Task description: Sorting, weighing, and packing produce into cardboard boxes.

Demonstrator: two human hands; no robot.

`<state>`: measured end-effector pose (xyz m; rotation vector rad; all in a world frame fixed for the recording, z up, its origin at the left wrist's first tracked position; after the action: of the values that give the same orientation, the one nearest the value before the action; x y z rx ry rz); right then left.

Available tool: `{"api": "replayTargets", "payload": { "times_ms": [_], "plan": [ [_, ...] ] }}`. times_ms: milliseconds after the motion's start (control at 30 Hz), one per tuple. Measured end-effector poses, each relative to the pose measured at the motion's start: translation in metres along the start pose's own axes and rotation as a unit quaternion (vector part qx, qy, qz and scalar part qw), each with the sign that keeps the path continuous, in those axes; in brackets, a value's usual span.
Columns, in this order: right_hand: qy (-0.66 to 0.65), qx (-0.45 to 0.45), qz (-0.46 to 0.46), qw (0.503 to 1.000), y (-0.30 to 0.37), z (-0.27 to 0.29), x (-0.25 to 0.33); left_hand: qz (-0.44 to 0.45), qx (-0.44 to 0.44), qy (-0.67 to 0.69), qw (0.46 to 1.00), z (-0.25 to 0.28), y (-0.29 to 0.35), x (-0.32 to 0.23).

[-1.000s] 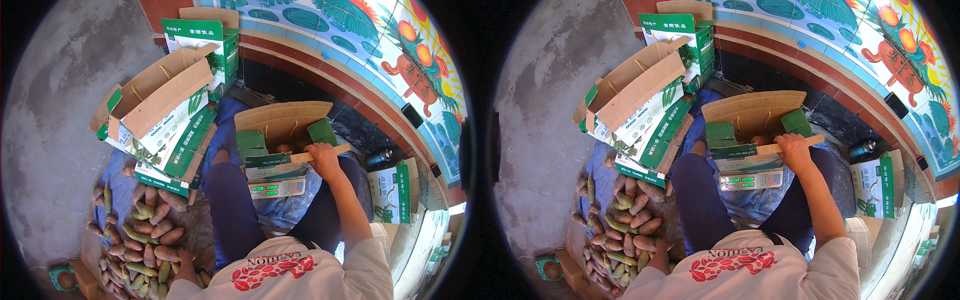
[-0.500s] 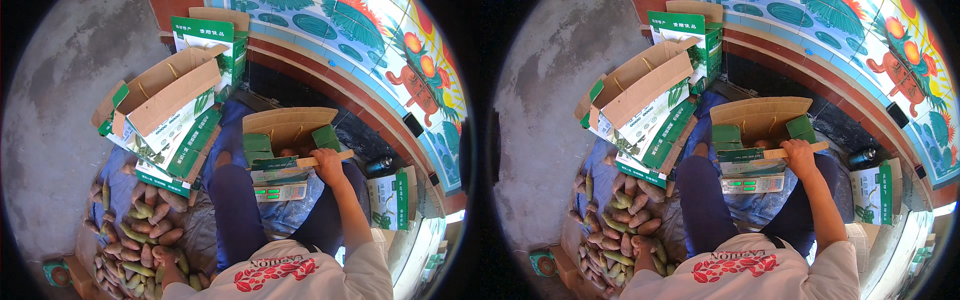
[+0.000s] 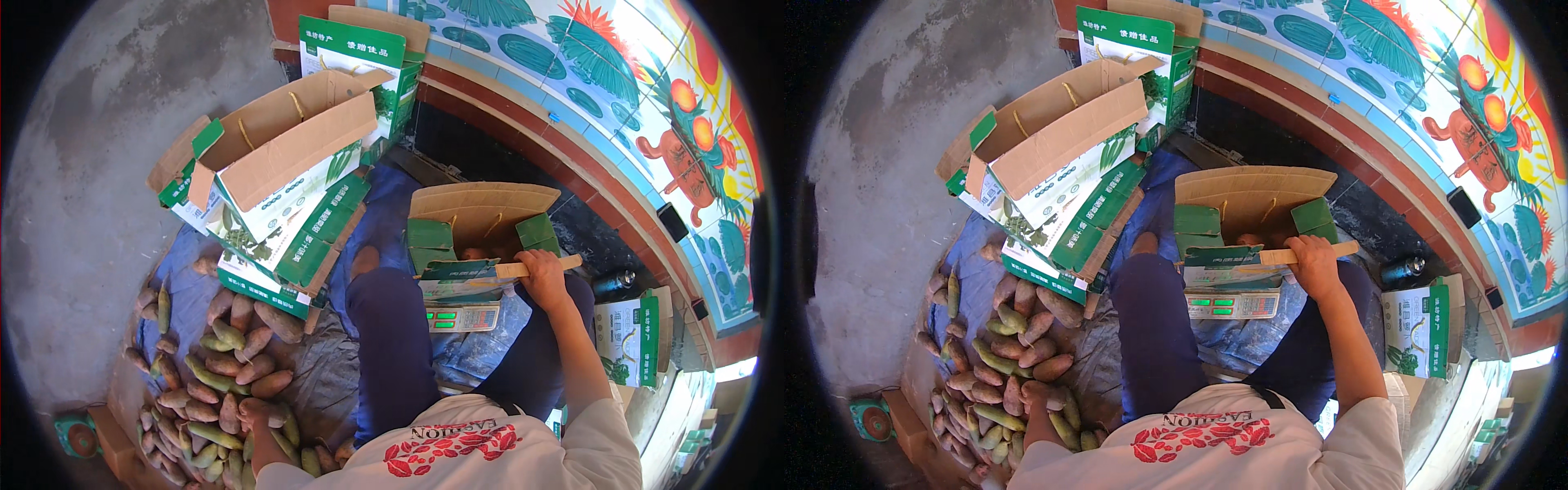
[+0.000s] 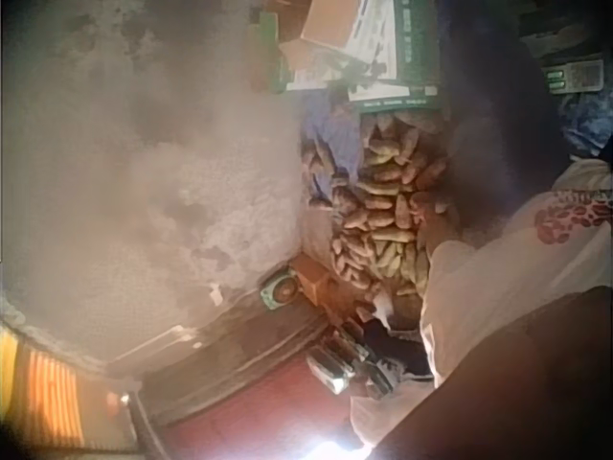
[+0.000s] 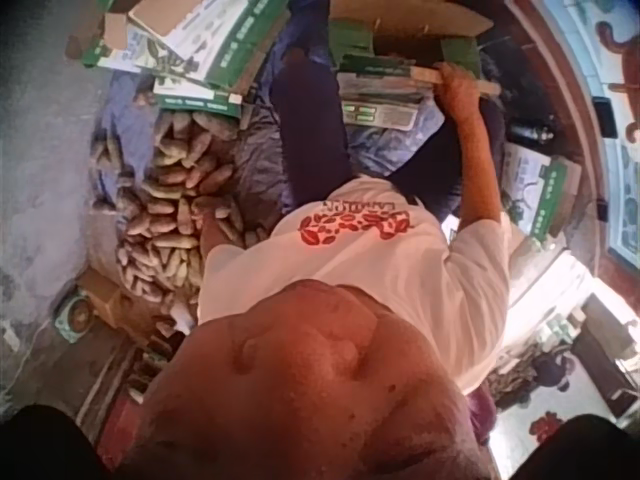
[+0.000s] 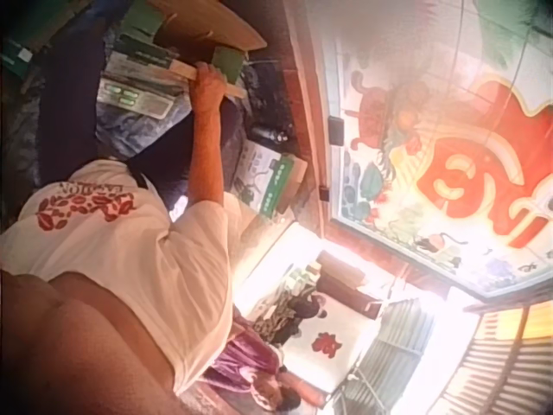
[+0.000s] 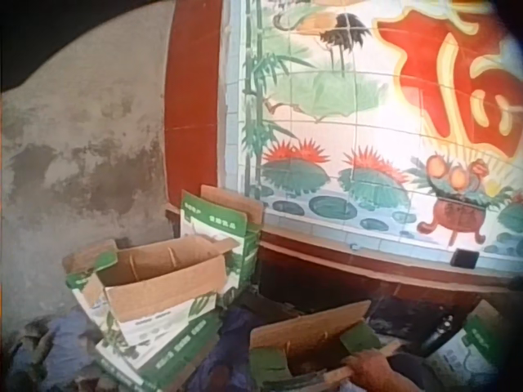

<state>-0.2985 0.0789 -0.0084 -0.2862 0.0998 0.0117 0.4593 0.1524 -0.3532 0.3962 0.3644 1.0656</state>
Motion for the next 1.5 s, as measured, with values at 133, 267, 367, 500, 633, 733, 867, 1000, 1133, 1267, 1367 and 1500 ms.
{"api": "replayTargets", "payload": {
  "times_ms": [133,267,367,500,633,733,867,1000,1133,1267,1367,1500],
  "plan": [
    [0.027,0.009,-0.02,0.999,0.014,-0.005,-0.013,-0.023,0.07,-0.017,0.997,0.01,0.05,-0.057],
    [0.006,0.006,0.005,1.0,-0.003,-0.001,0.002,-0.091,0.031,-0.079,0.992,0.006,-0.015,-0.004],
    [0.016,0.004,0.002,1.0,0.001,-0.001,-0.002,-0.055,0.024,-0.008,0.998,0.003,-0.007,-0.018],
    [0.027,0.018,-0.002,0.999,0.002,-0.005,-0.003,-0.012,0.05,-0.017,0.999,0.013,0.007,-0.037],
    [0.041,0.018,-0.01,0.999,0.005,-0.003,-0.007,0.015,0.078,-0.052,0.995,0.036,0.058,-0.067],
    [-0.007,0.002,0.014,1.0,-0.013,-0.009,0.008,-0.143,0.467,0.056,0.871,0.026,-0.055,0.025],
    [0.029,0.007,-0.003,1.0,0.001,-0.004,-0.003,-0.094,0.094,-0.072,0.989,-0.061,0.057,-0.021],
    [0.026,0.006,-0.004,1.0,0.002,-0.005,-0.003,-0.091,0.142,-0.105,0.98,-0.018,0.117,-0.053],
    [0.016,0.0,-0.005,1.0,0.0,-0.005,0.0,-0.18,0.153,-0.211,0.949,-0.036,0.124,-0.055],
    [0.023,-0.012,-0.009,1.0,0.006,-0.001,-0.004,-0.211,0.154,-0.315,0.912,-0.045,0.143,-0.073],
    [0.024,-0.007,-0.003,1.0,0.007,-0.004,-0.005,-0.177,0.168,-0.305,0.92,-0.044,0.137,-0.07],
    [0.027,-0.016,-0.006,0.999,0.007,-0.004,-0.004,-0.196,0.199,-0.316,0.907,-0.044,0.138,-0.067]
  ]
}}
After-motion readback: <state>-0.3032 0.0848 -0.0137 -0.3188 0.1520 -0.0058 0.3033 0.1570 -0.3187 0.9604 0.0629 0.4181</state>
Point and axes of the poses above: each hand's wrist, its own y-axis away from the middle knuckle, its own z-axis out of the back of the hand, x = y × z, the point moved 4 cm from there along -y, towards the middle knuckle, and after that the axes turned 11 degrees about y, right-handed, at the moved point
